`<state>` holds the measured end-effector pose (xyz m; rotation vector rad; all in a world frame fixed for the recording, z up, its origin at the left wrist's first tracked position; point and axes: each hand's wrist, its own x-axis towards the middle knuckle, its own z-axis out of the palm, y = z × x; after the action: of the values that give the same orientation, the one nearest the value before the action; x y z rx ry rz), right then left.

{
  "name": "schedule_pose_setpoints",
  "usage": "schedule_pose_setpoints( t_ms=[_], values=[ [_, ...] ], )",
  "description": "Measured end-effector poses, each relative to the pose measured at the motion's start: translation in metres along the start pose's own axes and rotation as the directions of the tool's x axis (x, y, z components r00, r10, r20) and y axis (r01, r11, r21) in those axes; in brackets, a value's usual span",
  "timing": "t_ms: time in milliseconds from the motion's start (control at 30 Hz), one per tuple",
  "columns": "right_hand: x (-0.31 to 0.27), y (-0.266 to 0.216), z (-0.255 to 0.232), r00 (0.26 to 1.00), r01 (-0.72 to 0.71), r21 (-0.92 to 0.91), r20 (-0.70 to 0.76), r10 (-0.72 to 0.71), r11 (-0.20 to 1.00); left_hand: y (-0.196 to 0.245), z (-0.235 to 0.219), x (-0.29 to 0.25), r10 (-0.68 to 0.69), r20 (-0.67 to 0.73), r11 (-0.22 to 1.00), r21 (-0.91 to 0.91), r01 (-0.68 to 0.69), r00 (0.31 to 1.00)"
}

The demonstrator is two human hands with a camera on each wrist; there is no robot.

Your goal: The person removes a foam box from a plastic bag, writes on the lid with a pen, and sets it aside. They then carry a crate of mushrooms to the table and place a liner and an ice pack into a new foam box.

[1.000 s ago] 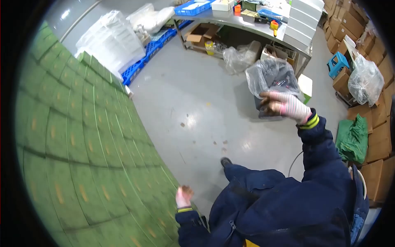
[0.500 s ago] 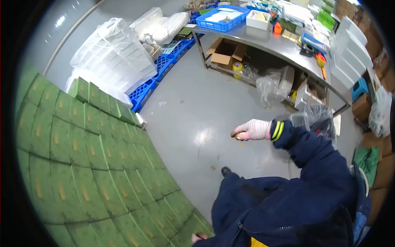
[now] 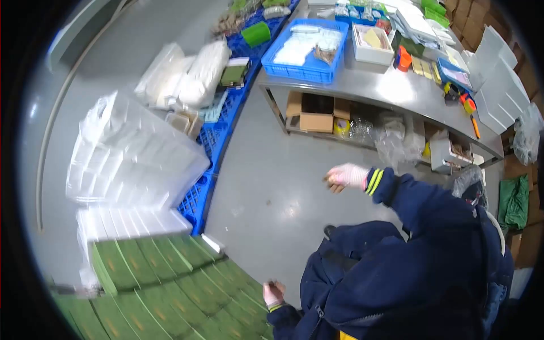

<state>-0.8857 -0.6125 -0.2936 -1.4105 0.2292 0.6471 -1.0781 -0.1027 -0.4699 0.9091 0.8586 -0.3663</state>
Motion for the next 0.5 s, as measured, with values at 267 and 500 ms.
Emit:
schedule_pose_setpoints(
  t_ms=[267,500],
  values=[
    [0.292,-0.156,0.070,0.936,0.131,-0.085,0.340,-0.095,0.988,0.185,0.016,0.191,0.018,0.088,0.393,0.915,-0.088,0.996],
    [0.402,-0.276,0.000,0.969,0.038,0.223,0.230,-0.090,0.974,0.372,0.164,0.376,-0.365,0.382,-0.929,-0.087,-0.360,0.849]
  ],
)
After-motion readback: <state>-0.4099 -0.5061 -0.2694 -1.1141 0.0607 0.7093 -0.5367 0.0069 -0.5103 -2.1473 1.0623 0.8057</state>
